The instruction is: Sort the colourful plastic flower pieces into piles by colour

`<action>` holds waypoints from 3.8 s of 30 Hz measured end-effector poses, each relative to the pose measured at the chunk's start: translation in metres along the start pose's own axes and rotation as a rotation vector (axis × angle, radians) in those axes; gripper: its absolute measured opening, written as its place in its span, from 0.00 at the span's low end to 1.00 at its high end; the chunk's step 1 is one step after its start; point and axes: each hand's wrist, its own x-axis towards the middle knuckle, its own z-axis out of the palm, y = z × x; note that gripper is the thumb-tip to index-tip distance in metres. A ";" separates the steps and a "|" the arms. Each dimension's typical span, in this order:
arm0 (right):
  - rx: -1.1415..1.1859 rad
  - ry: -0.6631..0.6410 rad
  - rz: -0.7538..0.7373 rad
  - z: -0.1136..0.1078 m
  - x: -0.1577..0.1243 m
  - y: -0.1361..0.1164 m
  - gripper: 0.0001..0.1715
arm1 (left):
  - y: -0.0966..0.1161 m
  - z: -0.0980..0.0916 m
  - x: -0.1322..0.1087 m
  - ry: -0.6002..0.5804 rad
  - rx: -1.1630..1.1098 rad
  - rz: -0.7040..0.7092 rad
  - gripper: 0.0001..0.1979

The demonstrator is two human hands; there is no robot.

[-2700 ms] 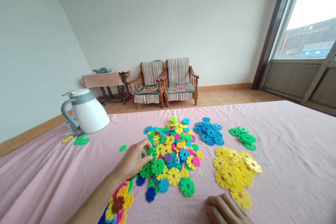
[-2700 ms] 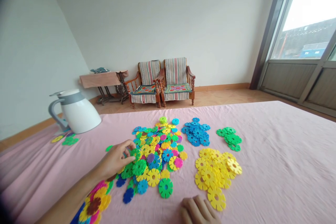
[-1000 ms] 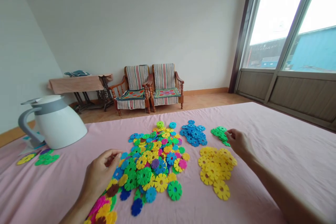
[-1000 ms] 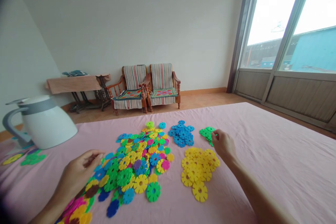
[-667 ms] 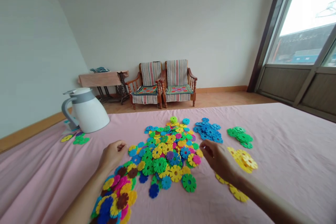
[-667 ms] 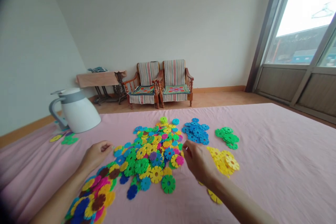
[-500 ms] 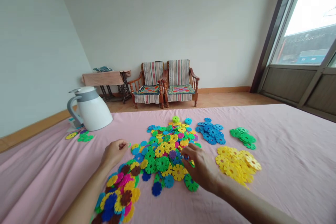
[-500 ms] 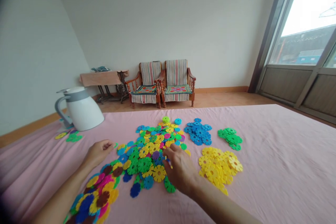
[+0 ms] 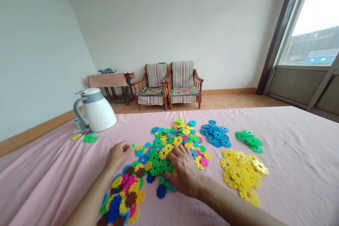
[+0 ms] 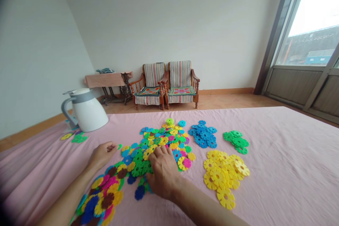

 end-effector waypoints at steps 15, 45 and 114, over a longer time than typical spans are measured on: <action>-0.155 0.260 -0.062 -0.023 -0.017 0.026 0.11 | 0.001 -0.001 0.000 -0.016 0.038 -0.020 0.10; -0.085 0.161 0.278 -0.044 -0.097 0.092 0.18 | 0.060 -0.020 -0.024 -0.138 -0.164 0.288 0.10; 0.144 0.298 0.524 -0.056 -0.087 0.151 0.19 | 0.136 0.008 -0.074 -0.490 -0.127 0.408 0.08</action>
